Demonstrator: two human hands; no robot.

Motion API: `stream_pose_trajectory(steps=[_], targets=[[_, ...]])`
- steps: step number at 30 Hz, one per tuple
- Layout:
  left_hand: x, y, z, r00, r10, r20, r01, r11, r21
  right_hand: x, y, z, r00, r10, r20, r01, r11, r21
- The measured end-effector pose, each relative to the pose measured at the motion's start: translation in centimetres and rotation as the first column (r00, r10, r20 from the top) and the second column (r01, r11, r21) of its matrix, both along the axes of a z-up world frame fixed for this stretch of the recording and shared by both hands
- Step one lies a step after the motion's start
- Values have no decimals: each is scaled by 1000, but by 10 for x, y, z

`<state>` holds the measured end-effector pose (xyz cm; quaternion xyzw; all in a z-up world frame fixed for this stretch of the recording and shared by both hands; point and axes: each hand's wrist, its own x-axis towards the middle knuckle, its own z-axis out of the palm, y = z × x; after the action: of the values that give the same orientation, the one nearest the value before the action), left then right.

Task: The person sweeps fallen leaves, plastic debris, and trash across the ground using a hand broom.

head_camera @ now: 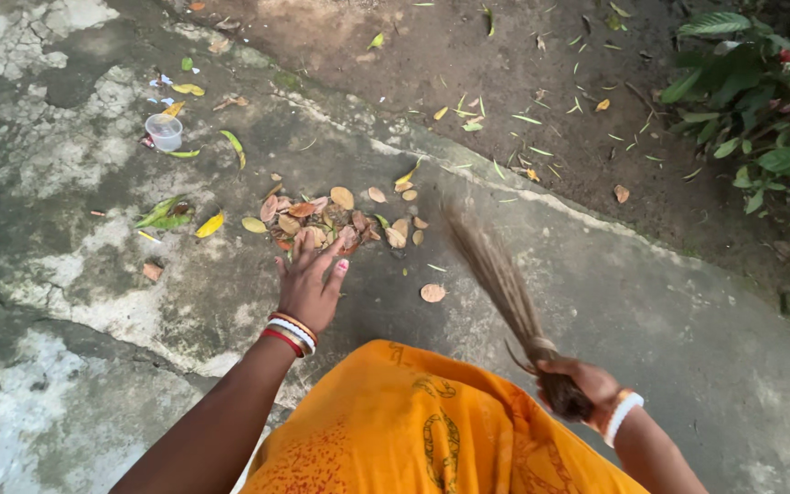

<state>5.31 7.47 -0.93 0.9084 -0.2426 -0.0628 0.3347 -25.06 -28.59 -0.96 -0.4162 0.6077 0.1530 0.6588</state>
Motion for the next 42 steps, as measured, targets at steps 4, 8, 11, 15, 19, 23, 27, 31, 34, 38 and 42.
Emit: stream_pose_trajectory(steps=[4, 8, 11, 15, 19, 23, 27, 31, 34, 38, 42], targets=[[-1, -5, -3, 1000, -17, -26, 16, 999, -32, -43, -21, -13, 1000, 29, -10, -30, 997, -74], [-2, -9, -10, 999, -38, -15, 37, 999, -33, -68, -15, -42, 996, -54, -73, 48, 996, -81], [-1, -12, -12, 999, -48, 1, 48, 999, -18, -51, -1, -47, 973, 21, -230, -34, 998, -53], [-2, -19, -10, 999, -50, 9, 50, 998, -43, -1, 30, -34, 942, 212, -260, -195, 977, 90], [-3, -20, -9, 999, -49, 5, 49, 997, -60, 42, 57, -19, 959, 260, -108, -222, 934, 280], [-1, -18, -12, 999, -39, 23, 41, 997, -67, 70, 68, -13, 990, 97, 104, -127, 933, 337], [2, -11, -9, 999, -19, 44, 24, 993, -118, 72, 52, 8, 970, 28, 241, -99, 952, 289], [4, -5, -5, 1000, -1, 18, 2, 996, -84, 48, 25, 30, 984, 87, 155, -101, 991, 87], [6, -2, -7, 1000, -5, -1, 5, 997, -77, 28, 19, 35, 958, 214, 190, -213, 977, -25], [7, -3, -9, 1000, 8, -4, -8, 998, -57, 8, 16, 44, 967, 242, 78, -235, 967, -95], [13, -17, -10, 1000, -3, 26, 6, 994, -107, -18, 1, 36, 986, 124, 113, -109, 986, -127]])
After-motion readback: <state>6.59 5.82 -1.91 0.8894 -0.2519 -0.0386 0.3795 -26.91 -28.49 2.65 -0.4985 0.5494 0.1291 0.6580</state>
